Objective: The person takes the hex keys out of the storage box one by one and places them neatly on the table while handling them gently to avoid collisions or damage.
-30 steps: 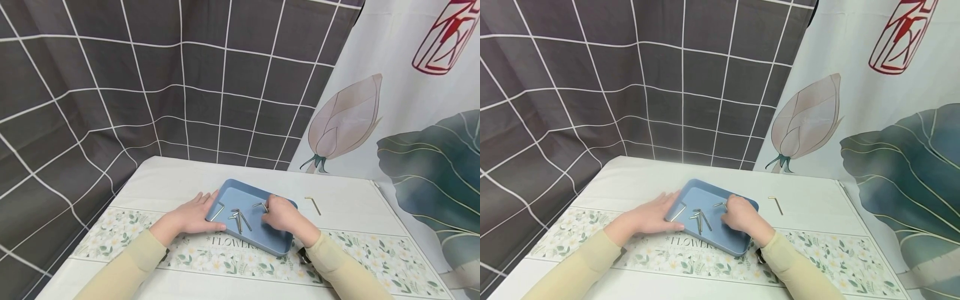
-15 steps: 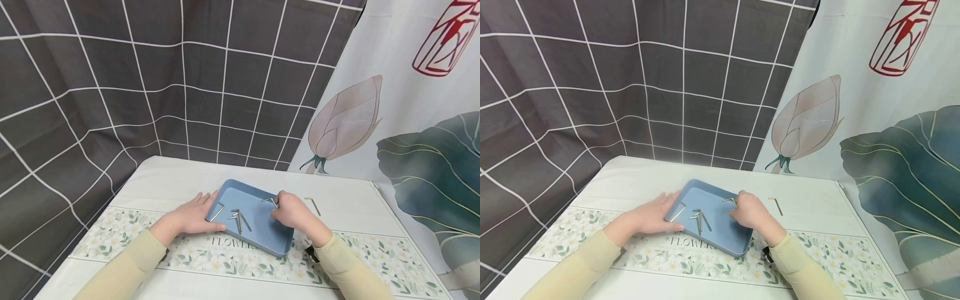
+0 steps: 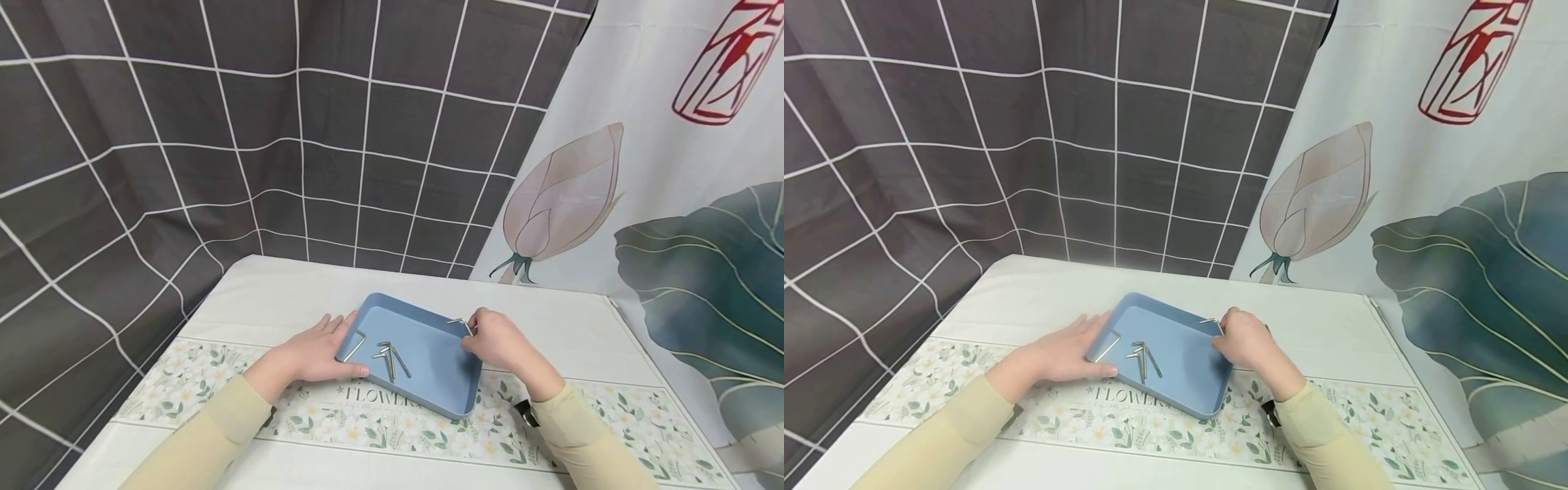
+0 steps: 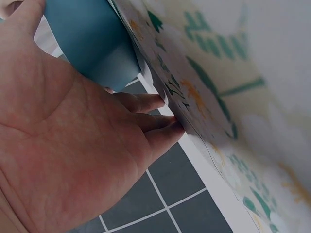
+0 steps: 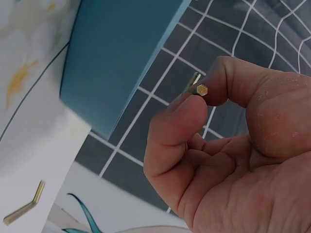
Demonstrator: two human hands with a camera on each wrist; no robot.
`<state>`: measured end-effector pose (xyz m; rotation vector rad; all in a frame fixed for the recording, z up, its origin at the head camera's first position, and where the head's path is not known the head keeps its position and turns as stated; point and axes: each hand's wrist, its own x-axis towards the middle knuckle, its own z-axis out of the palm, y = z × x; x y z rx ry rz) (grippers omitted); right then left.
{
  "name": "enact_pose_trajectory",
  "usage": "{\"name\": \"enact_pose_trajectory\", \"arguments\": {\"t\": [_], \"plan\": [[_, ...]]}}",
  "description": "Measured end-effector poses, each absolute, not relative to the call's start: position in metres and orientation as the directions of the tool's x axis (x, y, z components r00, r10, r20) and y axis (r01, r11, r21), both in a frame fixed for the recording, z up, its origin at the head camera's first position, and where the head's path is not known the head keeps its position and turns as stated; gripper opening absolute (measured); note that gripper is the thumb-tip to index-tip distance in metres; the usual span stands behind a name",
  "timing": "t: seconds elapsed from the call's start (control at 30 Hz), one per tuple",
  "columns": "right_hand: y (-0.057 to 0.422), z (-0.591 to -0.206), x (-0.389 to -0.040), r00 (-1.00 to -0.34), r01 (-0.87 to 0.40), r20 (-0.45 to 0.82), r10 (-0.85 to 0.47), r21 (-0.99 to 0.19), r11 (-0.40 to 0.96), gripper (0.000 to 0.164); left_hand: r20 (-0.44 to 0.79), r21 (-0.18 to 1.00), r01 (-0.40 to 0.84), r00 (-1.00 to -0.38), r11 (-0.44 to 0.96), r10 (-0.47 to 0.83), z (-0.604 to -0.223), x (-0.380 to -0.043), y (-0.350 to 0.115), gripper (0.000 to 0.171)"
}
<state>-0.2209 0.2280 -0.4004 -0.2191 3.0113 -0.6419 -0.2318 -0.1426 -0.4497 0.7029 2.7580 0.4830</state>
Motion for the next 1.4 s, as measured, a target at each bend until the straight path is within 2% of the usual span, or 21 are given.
{"name": "enact_pose_trajectory", "arguments": {"t": [0.43,1.4], "plan": [[0.259,-0.393,-0.228,-0.993,-0.093,-0.027,-0.117,-0.443,0.892,0.030,-0.161,0.380,0.410,-0.853,0.829,0.496,-0.449,-0.231,-0.142,0.128],[0.320,-0.401,-0.252,-0.998,0.023,-0.060,-0.001,-0.399,0.917,0.037,-0.173,0.372,0.409,-0.851,0.833,0.495,-0.448,-0.231,-0.142,0.127]]}}
